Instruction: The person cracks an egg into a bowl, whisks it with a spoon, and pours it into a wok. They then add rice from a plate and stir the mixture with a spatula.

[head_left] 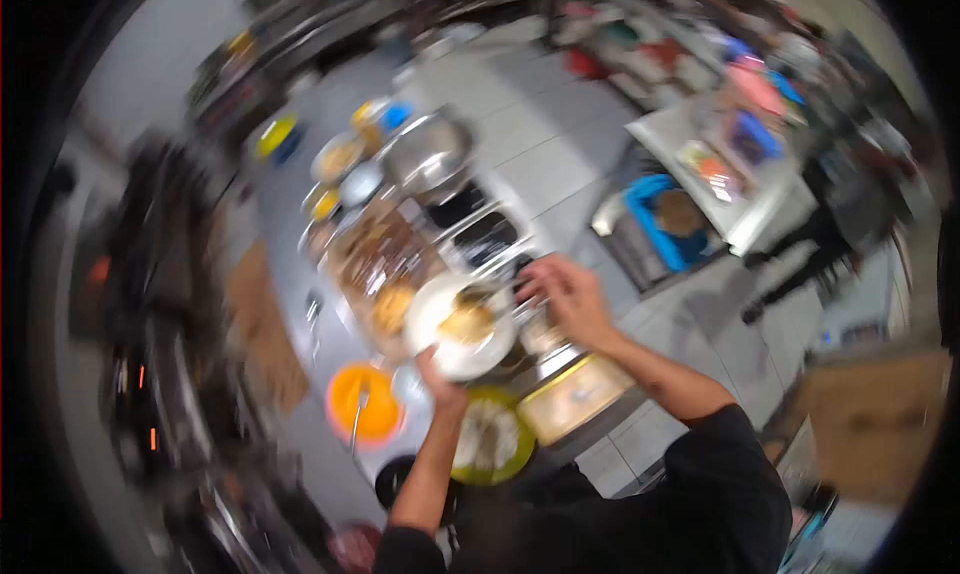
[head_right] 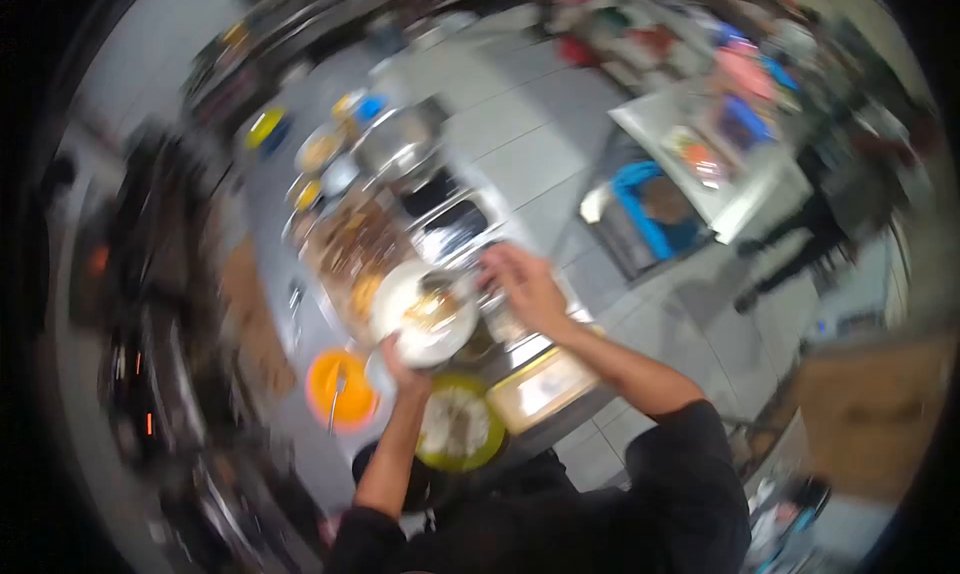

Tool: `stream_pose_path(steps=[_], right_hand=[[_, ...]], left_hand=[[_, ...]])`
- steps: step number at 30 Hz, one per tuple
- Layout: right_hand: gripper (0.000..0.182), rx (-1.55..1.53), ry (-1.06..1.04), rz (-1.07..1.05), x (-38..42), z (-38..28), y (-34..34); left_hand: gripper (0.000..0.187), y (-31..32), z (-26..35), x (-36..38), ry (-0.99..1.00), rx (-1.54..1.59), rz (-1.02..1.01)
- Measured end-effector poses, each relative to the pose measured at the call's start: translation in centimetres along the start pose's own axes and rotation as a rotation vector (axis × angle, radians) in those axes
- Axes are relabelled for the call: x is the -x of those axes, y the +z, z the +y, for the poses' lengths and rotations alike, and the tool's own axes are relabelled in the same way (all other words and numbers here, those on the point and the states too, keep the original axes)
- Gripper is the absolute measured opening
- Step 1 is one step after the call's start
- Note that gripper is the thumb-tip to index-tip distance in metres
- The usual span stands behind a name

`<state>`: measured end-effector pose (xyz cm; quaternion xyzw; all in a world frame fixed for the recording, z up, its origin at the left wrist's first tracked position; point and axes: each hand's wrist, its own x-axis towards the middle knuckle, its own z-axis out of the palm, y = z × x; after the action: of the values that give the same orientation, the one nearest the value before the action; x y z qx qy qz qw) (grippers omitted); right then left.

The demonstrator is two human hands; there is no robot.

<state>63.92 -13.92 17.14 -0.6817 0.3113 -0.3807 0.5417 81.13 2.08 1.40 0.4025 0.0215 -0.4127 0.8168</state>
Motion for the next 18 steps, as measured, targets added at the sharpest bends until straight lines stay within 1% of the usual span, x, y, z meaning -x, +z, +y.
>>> stream_pose_path(steps=[1,2,3,4,5,6,7,8,9,10,11,12,13,14,15,17,18], right_hand=[[0.028,-0.155,0.175,0.044,0.1,-0.2,-0.5],[0.026,-0.195,0.247,0.101,-0.3,0.0,-1.3],[0.024,-0.254,0.322,0.135,-0.6,0.4,-2.2],[0.024,-0.256,0.304,0.183,-0.9,0.9,-3.1],[0.024,-0.158,0.278,0.209,-1.6,1.4,-3.7],[0.024,-0.064,0.259,0.223,-2.1,2.1,-3.8],[0.024,-0.069,0.245,0.236,-2.7,3.1,-3.8],[0.024,0.075,0.252,0.234,-2.7,3.8,-3.7],[0.023,0.224,0.260,0.231,-2.9,5.1,-3.7],[0.023,0.335,0.182,0.250,-3.3,8.5,-3.3],[0.023,0.337,0.174,0.262,-3.3,9.3,-2.8],[0.023,0.293,0.271,0.230,-3.3,9.7,-2.4],[0.022,0.247,0.367,0.194,-3.4,10.1,-2.1],[0.021,0.233,0.384,0.188,-3.4,10.7,-1.9],[0.021,0.225,0.384,0.190,-3.3,10.7,-1.6],[0.023,0.257,0.459,0.121,-3.1,10.7,-1.9],[0.023,0.256,0.459,0.122,-3.0,11.2,-2.1]], left_hand=[[0.042,0.1,1.0,0.5,-0.053,-0.056,-0.005],[0.047,1.8,2.7,1.4,-0.102,-0.056,0.057],[0.052,3.6,4.2,2.9,-0.083,-0.100,0.103],[0.051,3.1,5.1,3.2,-0.076,-0.121,0.071],[0.051,2.1,6.0,3.2,-0.055,-0.134,0.050],[0.051,0.8,6.7,3.3,-0.045,-0.148,0.075],[0.051,0.5,7.3,3.0,-0.031,-0.153,0.100],[0.053,0.0,8.2,3.5,-0.023,-0.201,0.169],[0.053,-0.3,9.1,3.8,-0.020,-0.202,0.157],[0.053,-0.9,9.9,3.9,-0.008,-0.194,0.140],[0.054,-1.3,10.6,4.1,0.003,-0.186,0.122],[0.054,-1.2,11.4,4.5,0.004,-0.184,0.110],[0.054,-1.0,12.3,5.0,0.011,-0.183,0.156],[0.054,-1.3,13.1,5.3,0.019,-0.188,0.207],[0.054,-2.8,13.7,5.0,0.023,-0.194,0.207],[0.055,-5.5,14.4,4.0,0.127,-0.196,0.192],[0.060,-4.0,15.0,5.1,0.122,-0.172,0.219]])
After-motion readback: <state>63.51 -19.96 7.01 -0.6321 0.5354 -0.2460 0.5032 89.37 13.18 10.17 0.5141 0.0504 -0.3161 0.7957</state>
